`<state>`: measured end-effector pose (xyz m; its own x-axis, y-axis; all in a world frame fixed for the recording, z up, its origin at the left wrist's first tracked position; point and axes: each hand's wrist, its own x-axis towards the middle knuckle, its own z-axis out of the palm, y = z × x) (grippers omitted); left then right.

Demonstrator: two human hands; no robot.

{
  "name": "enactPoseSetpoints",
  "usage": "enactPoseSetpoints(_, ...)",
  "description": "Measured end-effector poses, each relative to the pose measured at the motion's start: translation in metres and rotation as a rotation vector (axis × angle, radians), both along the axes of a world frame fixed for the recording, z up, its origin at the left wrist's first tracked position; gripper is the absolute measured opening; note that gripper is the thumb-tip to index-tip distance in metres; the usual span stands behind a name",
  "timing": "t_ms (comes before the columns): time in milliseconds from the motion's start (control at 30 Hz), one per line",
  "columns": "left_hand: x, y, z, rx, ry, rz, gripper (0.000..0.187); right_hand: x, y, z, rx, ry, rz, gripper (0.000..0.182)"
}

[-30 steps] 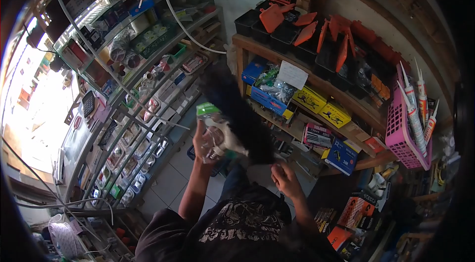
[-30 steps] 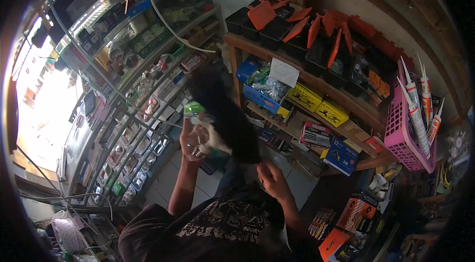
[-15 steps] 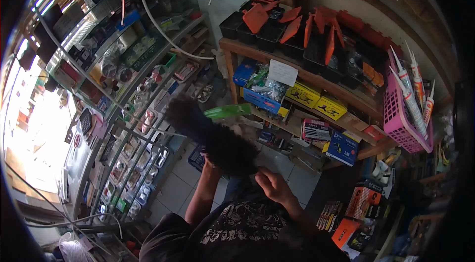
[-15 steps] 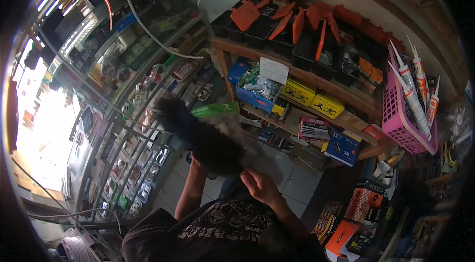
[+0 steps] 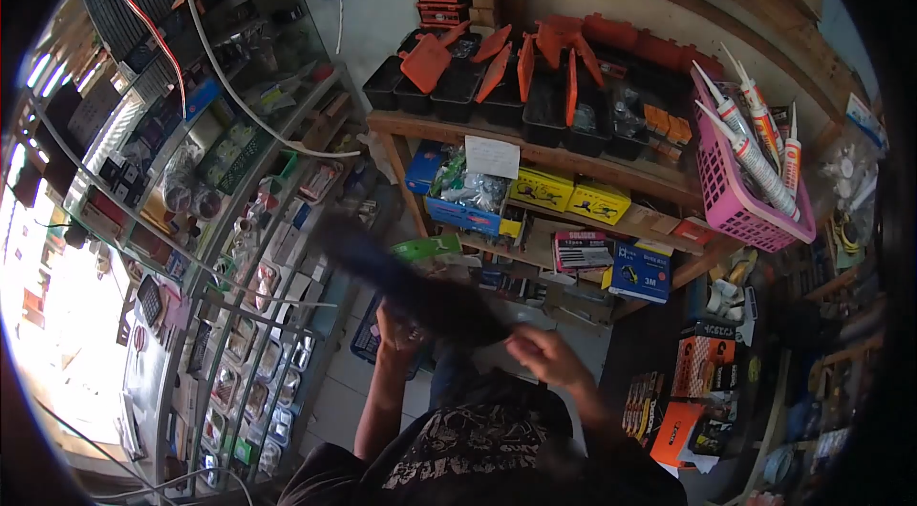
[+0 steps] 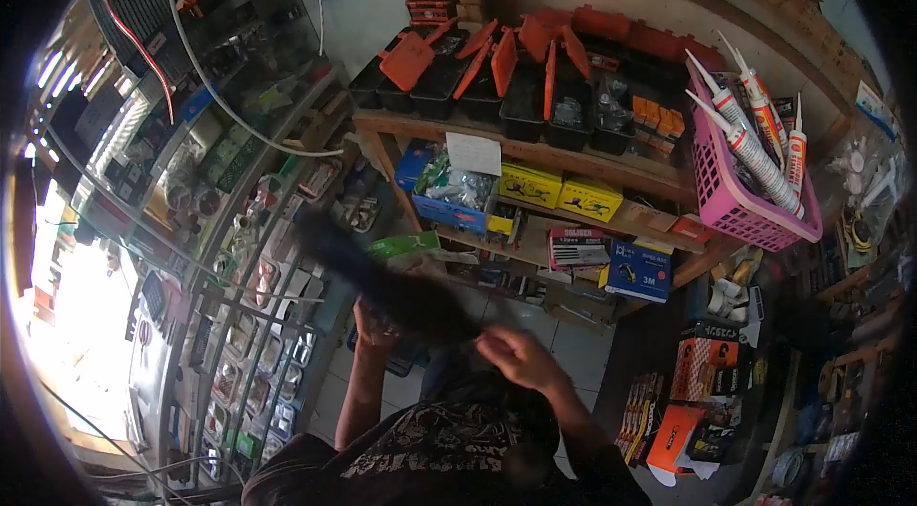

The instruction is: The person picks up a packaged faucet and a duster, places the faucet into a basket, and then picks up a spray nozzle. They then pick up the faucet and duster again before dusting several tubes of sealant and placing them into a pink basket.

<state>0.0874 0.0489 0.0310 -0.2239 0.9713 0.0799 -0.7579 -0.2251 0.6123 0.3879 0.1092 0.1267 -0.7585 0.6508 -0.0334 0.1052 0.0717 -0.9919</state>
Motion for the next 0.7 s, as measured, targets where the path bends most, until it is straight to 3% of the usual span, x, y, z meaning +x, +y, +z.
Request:
enactPoseSetpoints(33,0.003,0.004,0.012,0.031,-0.306,-0.038,0.053,0.012,0.012,0.002,0.032,0.056,-0.039,0.023)
enactPoseSetpoints(133,0.022,0.004,0.066,-0.179,-0.179,0.076,0.058,0.031,0.042,0.045,-0.11,0.234,-0.451,0.026)
enactPoseSetpoints(233,0.017,0.006,0.044,-0.196,-0.192,0.057,0.06,0.032,0.083,0.082,-0.078,0.315,-0.755,0.033)
enactPoseSetpoints(467,0.038,0.014,0.027,-0.242,-0.235,-0.075,0.057,0.043,0.213,0.091,-0.131,0.468,-0.692,0.029)
enactPoseSetpoints(567,0.037,0.012,0.008,-0.314,-0.239,-0.054,0.056,0.038,0.237,0.104,-0.331,0.557,-0.712,0.027)
enactPoseSetpoints(700,0.033,-0.008,0.001,-0.342,-0.26,0.029,0.055,0.051,0.242,0.093,-0.377,0.625,-0.617,0.03)
